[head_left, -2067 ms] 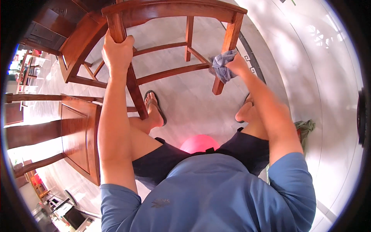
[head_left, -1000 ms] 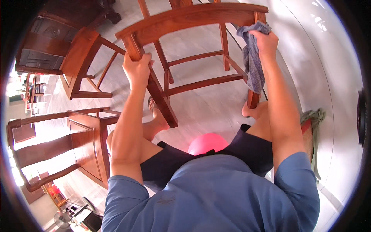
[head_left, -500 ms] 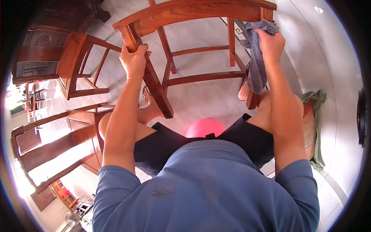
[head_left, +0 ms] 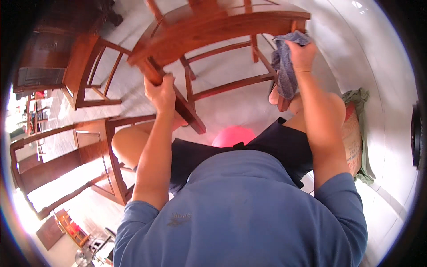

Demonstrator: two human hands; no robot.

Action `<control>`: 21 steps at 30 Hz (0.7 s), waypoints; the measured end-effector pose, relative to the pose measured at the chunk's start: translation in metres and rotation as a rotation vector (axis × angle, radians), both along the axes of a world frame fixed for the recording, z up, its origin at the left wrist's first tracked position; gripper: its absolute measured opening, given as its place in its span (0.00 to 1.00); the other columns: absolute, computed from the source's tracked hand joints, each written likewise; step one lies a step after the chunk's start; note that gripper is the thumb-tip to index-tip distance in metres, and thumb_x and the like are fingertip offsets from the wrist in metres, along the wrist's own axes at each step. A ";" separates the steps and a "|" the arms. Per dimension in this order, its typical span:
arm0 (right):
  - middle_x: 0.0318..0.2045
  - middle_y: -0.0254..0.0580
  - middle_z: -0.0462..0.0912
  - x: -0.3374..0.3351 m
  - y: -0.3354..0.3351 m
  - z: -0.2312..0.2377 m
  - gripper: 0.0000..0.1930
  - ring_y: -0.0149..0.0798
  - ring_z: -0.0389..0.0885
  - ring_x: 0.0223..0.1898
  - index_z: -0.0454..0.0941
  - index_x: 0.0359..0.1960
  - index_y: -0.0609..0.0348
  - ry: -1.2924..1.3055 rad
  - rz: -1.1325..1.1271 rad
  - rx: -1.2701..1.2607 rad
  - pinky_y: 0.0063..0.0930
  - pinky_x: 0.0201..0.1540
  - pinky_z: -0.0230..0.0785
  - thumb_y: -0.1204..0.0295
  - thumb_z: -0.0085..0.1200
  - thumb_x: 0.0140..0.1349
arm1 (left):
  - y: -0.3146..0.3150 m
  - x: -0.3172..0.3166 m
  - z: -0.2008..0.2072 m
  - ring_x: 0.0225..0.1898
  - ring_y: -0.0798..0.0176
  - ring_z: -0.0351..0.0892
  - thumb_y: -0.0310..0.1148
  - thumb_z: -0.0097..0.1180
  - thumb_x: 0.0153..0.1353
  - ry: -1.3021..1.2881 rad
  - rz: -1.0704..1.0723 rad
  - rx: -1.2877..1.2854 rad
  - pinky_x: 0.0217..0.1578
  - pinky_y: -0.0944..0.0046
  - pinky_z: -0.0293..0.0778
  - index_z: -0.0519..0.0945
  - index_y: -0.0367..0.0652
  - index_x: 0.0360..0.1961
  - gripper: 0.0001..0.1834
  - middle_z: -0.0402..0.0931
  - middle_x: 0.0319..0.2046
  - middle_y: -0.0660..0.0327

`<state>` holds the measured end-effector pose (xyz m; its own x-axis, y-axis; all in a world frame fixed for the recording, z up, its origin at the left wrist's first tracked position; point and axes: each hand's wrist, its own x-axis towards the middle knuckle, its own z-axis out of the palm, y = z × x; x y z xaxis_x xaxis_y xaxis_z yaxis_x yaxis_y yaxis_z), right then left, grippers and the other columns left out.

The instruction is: The person wipes down the wood surfaces of a chair with a cloth, including the seat, backrest, and legs, while tilting the chair to reach different areas.

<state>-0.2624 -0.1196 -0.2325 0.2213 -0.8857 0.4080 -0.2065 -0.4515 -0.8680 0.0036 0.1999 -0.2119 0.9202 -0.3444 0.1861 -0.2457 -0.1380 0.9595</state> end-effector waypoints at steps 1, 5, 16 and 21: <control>0.31 0.44 0.91 0.004 -0.007 -0.007 0.15 0.40 0.90 0.34 0.88 0.35 0.62 0.015 0.015 -0.058 0.34 0.41 0.79 0.66 0.74 0.48 | 0.005 -0.003 -0.009 0.34 0.65 0.81 0.27 0.65 0.54 -0.027 0.035 -0.020 0.37 0.63 0.76 0.79 0.34 0.43 0.16 0.81 0.33 0.61; 0.31 0.49 0.90 0.007 -0.015 -0.023 0.17 0.47 0.91 0.36 0.87 0.36 0.61 0.062 -0.040 -0.105 0.37 0.41 0.79 0.62 0.74 0.48 | 0.020 -0.038 -0.014 0.37 0.65 0.81 0.26 0.65 0.57 0.065 0.000 -0.052 0.40 0.63 0.77 0.79 0.35 0.47 0.17 0.82 0.37 0.60; 0.34 0.57 0.88 0.015 -0.014 -0.034 0.24 0.61 0.87 0.41 0.86 0.39 0.59 0.143 -0.206 -0.167 0.46 0.42 0.79 0.52 0.73 0.51 | 0.032 0.006 0.012 0.54 0.40 0.82 0.65 0.54 0.69 0.477 -0.530 -0.384 0.57 0.38 0.77 0.63 0.41 0.72 0.44 0.77 0.59 0.47; 0.34 0.59 0.87 0.013 -0.013 -0.029 0.24 0.64 0.86 0.42 0.86 0.39 0.59 0.190 -0.221 -0.082 0.48 0.42 0.79 0.50 0.72 0.52 | 0.008 -0.001 0.044 0.48 0.45 0.84 0.76 0.40 0.67 0.569 -0.356 -0.401 0.49 0.45 0.80 0.67 0.42 0.69 0.49 0.80 0.54 0.49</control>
